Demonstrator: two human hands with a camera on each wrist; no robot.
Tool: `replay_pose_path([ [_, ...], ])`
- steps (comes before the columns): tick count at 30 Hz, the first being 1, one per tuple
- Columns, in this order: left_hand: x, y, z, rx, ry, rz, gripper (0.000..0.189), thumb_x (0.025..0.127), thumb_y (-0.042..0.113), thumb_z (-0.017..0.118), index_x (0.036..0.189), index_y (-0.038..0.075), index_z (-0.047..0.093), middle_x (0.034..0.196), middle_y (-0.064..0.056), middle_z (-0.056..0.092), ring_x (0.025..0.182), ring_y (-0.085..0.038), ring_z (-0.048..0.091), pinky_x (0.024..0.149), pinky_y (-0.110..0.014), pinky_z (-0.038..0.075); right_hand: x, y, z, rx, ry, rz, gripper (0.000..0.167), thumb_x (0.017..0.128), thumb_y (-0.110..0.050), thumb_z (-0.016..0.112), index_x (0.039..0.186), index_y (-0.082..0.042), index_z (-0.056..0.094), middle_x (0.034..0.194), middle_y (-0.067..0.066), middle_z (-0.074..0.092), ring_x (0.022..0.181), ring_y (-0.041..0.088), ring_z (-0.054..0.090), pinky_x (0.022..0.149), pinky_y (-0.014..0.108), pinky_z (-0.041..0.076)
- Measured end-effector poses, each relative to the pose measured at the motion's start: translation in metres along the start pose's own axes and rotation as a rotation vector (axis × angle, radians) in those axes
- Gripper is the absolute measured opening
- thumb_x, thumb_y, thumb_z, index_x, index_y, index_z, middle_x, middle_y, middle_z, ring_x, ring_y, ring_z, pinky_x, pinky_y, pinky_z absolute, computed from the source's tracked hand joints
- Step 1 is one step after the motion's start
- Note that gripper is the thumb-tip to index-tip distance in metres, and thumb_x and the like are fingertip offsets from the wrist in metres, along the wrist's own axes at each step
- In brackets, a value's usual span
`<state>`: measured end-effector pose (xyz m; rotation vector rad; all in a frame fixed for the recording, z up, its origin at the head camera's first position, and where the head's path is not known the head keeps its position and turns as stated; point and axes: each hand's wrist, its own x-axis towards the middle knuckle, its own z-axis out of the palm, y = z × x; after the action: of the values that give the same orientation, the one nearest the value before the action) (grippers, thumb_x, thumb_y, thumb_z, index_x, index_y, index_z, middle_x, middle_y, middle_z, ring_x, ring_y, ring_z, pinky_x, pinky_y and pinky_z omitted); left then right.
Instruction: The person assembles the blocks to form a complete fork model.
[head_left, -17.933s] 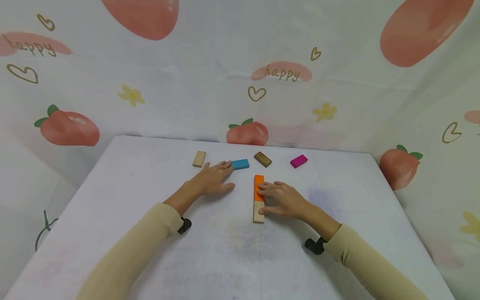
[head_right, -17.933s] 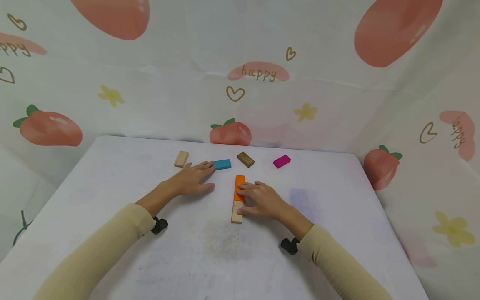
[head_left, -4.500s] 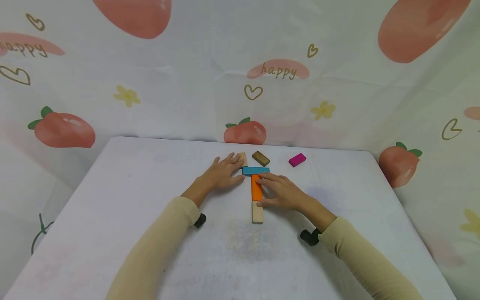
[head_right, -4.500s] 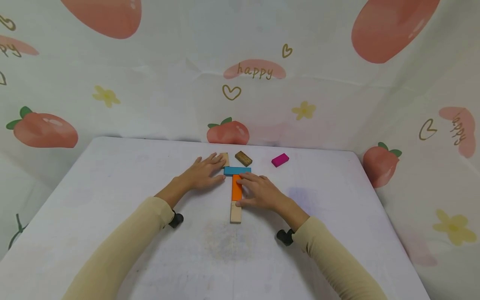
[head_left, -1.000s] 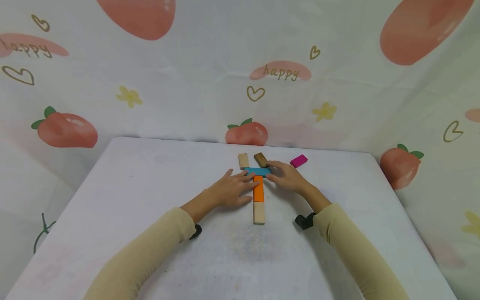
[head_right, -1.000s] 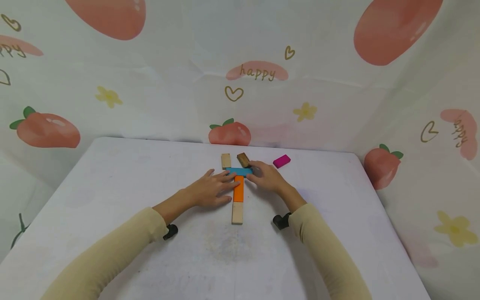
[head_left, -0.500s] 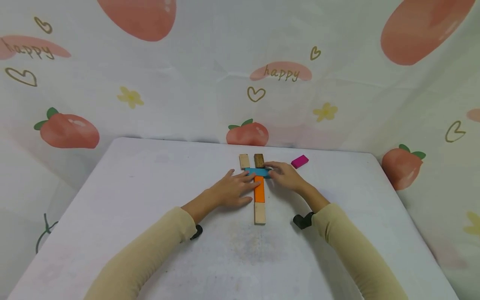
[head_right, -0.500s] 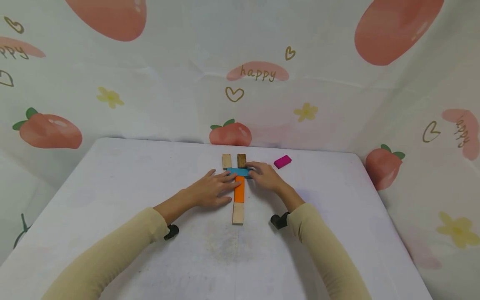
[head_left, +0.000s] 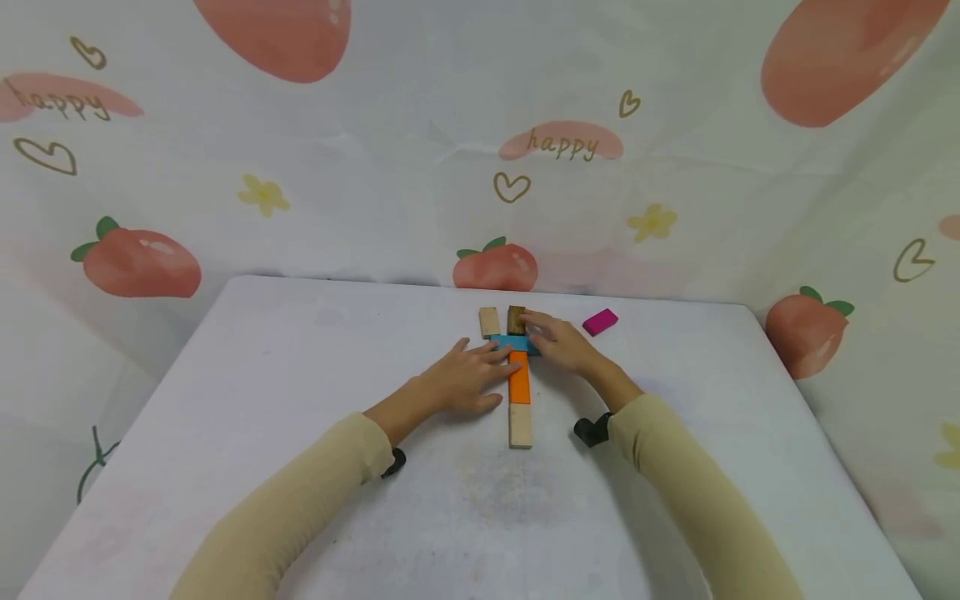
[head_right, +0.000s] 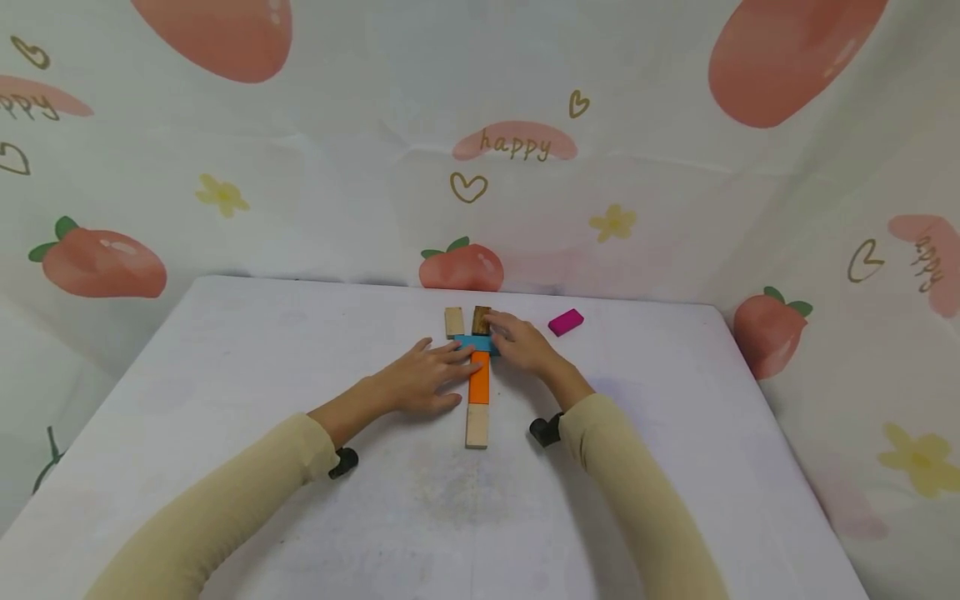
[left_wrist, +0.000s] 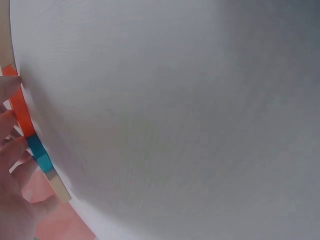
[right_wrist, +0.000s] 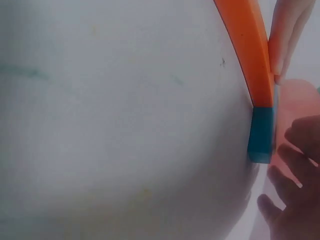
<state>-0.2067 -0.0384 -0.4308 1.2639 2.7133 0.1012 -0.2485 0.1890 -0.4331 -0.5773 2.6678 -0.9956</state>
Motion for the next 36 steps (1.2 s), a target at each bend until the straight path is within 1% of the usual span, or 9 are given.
replay_pose_path([
  [2,-0.0002,0.0001,-0.0002,-0.002,-0.001,-0.002,0.057,0.098,0.042,0.056,0.151,0.023,0.046,0.158,-0.006,0.037,0.146,-0.029,0.033,0.11,-0.066,0.029,0.0026,-0.0012,0.0003,-0.042,-0.021,-0.003,0.048,0.102,-0.01,0.042,0.15,-0.005,0.044,0.159,0.013,0.033,0.147,0.035,0.028,0.116,0.055,0.024],
  [5,-0.0003,0.0002,-0.0005,-0.009,0.004,0.001,0.056,0.098,0.041,0.056,0.15,0.022,0.047,0.158,-0.006,0.037,0.146,-0.029,0.033,0.11,-0.066,0.029,0.0049,-0.0032,0.0001,-0.106,-0.037,-0.018,0.05,0.099,-0.006,0.043,0.149,-0.005,0.045,0.16,0.013,0.033,0.148,0.036,0.025,0.117,0.056,0.022],
  [9,0.0002,-0.0003,-0.0001,0.0,0.011,0.006,0.056,0.098,0.042,0.056,0.15,0.023,0.048,0.158,-0.006,0.038,0.146,-0.029,0.033,0.109,-0.066,0.029,0.0043,-0.0046,-0.0013,-0.176,-0.047,-0.021,0.05,0.098,-0.007,0.048,0.148,-0.005,0.047,0.16,0.013,0.032,0.149,0.037,0.023,0.116,0.059,0.021],
  [11,0.0004,-0.0008,0.0004,0.01,0.009,0.006,0.056,0.098,0.043,0.056,0.15,0.024,0.048,0.158,-0.005,0.038,0.146,-0.028,0.033,0.109,-0.065,0.029,0.0036,-0.0046,-0.0019,-0.192,-0.054,-0.016,0.05,0.099,-0.009,0.048,0.149,-0.006,0.046,0.16,0.012,0.031,0.148,0.037,0.024,0.116,0.059,0.021],
  [16,0.0015,-0.0018,0.0008,0.03,0.013,0.008,0.056,0.098,0.044,0.056,0.149,0.024,0.049,0.157,-0.005,0.039,0.145,-0.027,0.035,0.11,-0.063,0.03,0.0033,-0.0037,-0.0014,-0.205,-0.065,-0.036,0.05,0.099,-0.01,0.049,0.149,-0.005,0.046,0.16,0.015,0.031,0.147,0.04,0.024,0.116,0.059,0.021],
  [20,0.0018,-0.002,0.0007,0.025,0.024,0.018,0.054,0.098,0.042,0.056,0.148,0.023,0.051,0.156,-0.007,0.041,0.144,-0.029,0.037,0.109,-0.063,0.032,0.0019,-0.0031,0.0009,-0.21,-0.064,-0.052,0.049,0.099,-0.008,0.048,0.148,-0.004,0.045,0.16,0.015,0.03,0.147,0.041,0.026,0.116,0.059,0.022],
  [24,0.0015,-0.0017,0.0005,0.026,0.027,0.022,0.054,0.098,0.042,0.057,0.148,0.022,0.051,0.156,-0.007,0.04,0.144,-0.03,0.037,0.108,-0.063,0.033,-0.0004,-0.0043,0.0024,-0.211,-0.051,-0.058,0.049,0.099,-0.007,0.048,0.148,-0.003,0.046,0.16,0.016,0.03,0.146,0.041,0.027,0.116,0.059,0.021],
  [36,0.0015,-0.0014,0.0014,0.022,0.029,0.024,0.055,0.098,0.042,0.057,0.149,0.022,0.05,0.156,-0.007,0.04,0.143,-0.031,0.037,0.107,-0.064,0.034,-0.0023,-0.004,0.0048,-0.217,-0.05,-0.058,0.048,0.1,-0.006,0.047,0.148,-0.002,0.045,0.16,0.016,0.03,0.147,0.04,0.026,0.117,0.058,0.02],
])
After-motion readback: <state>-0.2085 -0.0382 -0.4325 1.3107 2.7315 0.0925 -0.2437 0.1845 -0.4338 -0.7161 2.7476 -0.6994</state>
